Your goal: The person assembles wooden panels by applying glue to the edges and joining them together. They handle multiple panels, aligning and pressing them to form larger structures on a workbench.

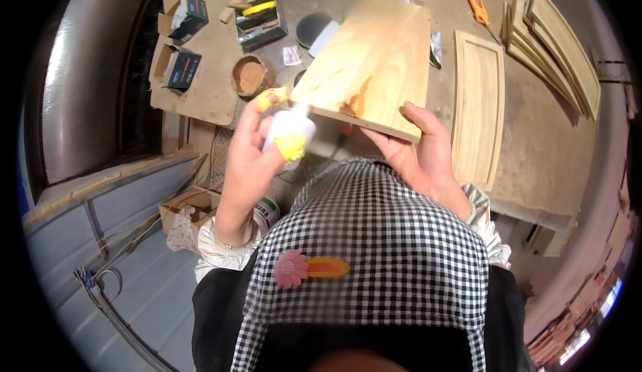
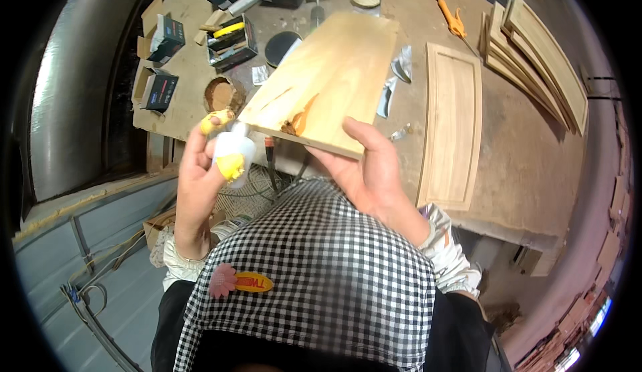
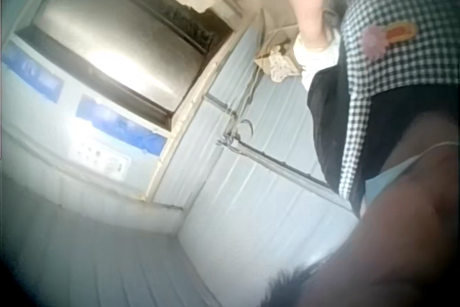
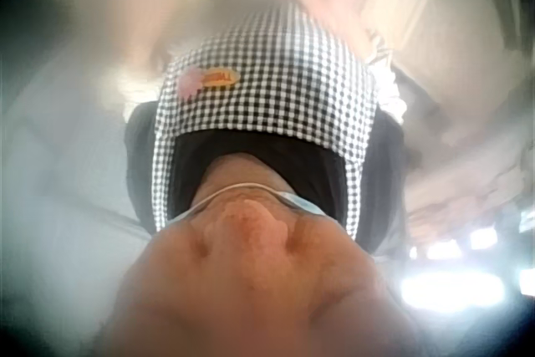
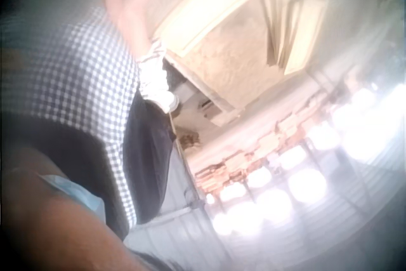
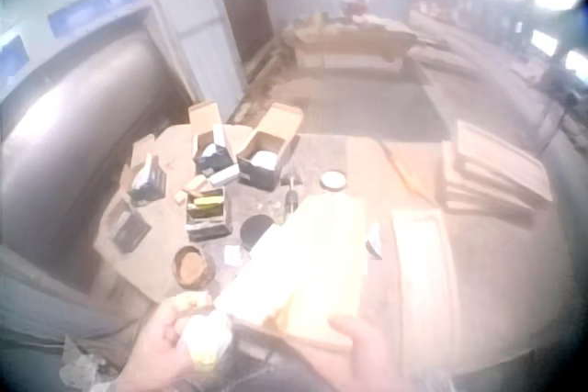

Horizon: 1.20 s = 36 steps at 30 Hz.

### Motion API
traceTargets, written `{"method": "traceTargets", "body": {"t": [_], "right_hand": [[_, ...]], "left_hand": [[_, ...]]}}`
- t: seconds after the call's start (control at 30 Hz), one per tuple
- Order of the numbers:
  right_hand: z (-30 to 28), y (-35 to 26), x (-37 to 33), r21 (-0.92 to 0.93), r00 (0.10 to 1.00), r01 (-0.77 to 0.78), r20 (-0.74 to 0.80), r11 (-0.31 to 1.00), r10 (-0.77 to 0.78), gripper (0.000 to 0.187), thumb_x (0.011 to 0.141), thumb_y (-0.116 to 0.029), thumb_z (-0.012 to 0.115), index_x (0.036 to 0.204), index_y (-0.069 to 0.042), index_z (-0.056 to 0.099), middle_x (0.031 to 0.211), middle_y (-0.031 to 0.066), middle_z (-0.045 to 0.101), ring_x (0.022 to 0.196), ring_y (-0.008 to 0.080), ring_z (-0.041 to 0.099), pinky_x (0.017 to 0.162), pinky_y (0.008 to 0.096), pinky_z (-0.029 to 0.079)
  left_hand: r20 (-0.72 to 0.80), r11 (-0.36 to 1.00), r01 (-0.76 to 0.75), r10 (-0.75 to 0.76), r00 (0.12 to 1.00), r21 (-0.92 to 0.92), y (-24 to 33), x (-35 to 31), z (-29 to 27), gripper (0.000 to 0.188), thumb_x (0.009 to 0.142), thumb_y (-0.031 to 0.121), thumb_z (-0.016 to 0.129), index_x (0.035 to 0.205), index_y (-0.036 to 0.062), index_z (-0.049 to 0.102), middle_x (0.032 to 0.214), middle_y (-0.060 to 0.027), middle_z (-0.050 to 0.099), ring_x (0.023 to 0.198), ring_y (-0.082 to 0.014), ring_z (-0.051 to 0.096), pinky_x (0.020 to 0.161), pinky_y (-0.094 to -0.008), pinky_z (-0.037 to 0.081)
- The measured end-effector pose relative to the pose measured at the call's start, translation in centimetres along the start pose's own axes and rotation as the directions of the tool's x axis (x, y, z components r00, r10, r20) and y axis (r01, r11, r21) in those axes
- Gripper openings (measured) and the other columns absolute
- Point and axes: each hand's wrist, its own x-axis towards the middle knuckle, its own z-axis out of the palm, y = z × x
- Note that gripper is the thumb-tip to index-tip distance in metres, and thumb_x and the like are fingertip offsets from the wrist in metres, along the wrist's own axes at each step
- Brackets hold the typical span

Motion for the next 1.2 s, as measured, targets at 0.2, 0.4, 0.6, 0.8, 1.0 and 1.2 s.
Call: {"method": "traceTargets", "body": {"t": [0.2, 0.4, 0.6, 0.8, 1.0, 1.2], "right_hand": [[0.8, -1.8, 0.0, -0.067, 1.000, 0.018, 0.015, 0.998, -0.017, 0.058, 0.096, -0.017, 0.047, 0.142, 0.010, 0.025, 0.141, 0.0285, 0.040, 0.133, 0.0397, 0.041, 0.112, 0.0526, 0.038], [1.6, -2.3, 1.2, -0.136, 0.997, 0.011, -0.077, 0.991, -0.022, 0.055, 0.092, -0.020, 0.052, 0.137, 0.007, 0.037, 0.134, 0.0262, 0.051, 0.116, 0.0401, 0.058, 0.094, 0.0538, 0.054], [2.8, -0.7, 2.1, -0.270, 0.956, 0.182, -0.177, 0.946, -0.234, 0.051, 0.093, -0.021, 0.051, 0.134, 0.008, 0.041, 0.126, 0.0250, 0.056, 0.109, 0.0376, 0.063, 0.089, 0.0493, 0.058], [3.9, 3.7, 4.2, -0.250, 0.890, 0.316, -0.256, 0.915, -0.377, 0.048, 0.094, -0.019, 0.052, 0.131, 0.009, 0.043, 0.126, 0.0257, 0.056, 0.108, 0.0383, 0.063, 0.088, 0.0495, 0.059], [5.6, 7.1, 6.1, -0.148, 0.862, 0.373, -0.309, 0.916, -0.401, 0.041, 0.093, -0.017, 0.055, 0.125, 0.007, 0.049, 0.121, 0.0248, 0.060, 0.106, 0.0381, 0.064, 0.087, 0.0506, 0.059], [6.3, 7.6, 6.5, -0.172, 0.880, 0.368, -0.253, 0.914, -0.402, 0.048, 0.092, -0.018, 0.054, 0.130, 0.009, 0.042, 0.124, 0.0256, 0.056, 0.110, 0.0379, 0.062, 0.093, 0.0487, 0.056]], "left_hand": [[-0.417, 0.961, -0.266, 0.271, 0.867, 0.073, -1.8, 3.8, -5.3, 0.038, 0.089, -0.001, 0.056, 0.127, 0.0022, 0.051, 0.116, -0.0058, 0.062, 0.104, -0.0112, 0.059, 0.089, -0.0261, 0.047], [-0.493, 0.911, -0.237, 0.386, 0.780, 0.338, -10.0, 11.7, -15.6, 0.039, 0.083, -0.008, 0.050, 0.120, 0.0014, 0.053, 0.105, -0.0056, 0.063, 0.091, -0.0132, 0.061, 0.080, -0.0256, 0.048], [-0.376, 0.862, -0.121, 0.336, 0.864, 0.493, -18.5, 22.4, -21.5, 0.042, 0.082, -0.001, 0.053, 0.124, 0.0044, 0.056, 0.104, -0.0124, 0.065, 0.094, -0.0230, 0.065, 0.082, -0.0337, 0.050], [-0.384, 0.507, 0.119, 0.457, 0.802, 0.853, -16.9, 19.6, -20.1, 0.023, 0.081, 0.010, 0.057, 0.103, 0.0058, 0.060, 0.090, -0.0184, 0.066, 0.089, -0.0365, 0.063, 0.075, -0.0475, 0.049], [0.193, 0.026, -0.229, 0.452, 0.871, 0.973, -16.2, 19.1, -19.7, 0.006, 0.078, 0.013, 0.061, 0.080, 0.0100, 0.066, 0.075, -0.0127, 0.066, 0.084, -0.0293, 0.061, 0.082, -0.0501, 0.045], [0.227, -0.092, -0.220, 0.068, 0.972, 0.971, -19.0, 21.7, -19.7, 0.013, 0.078, 0.011, 0.059, 0.077, 0.0110, 0.072, 0.074, -0.0146, 0.069, 0.076, -0.0321, 0.068, 0.073, -0.0481, 0.052]]}}
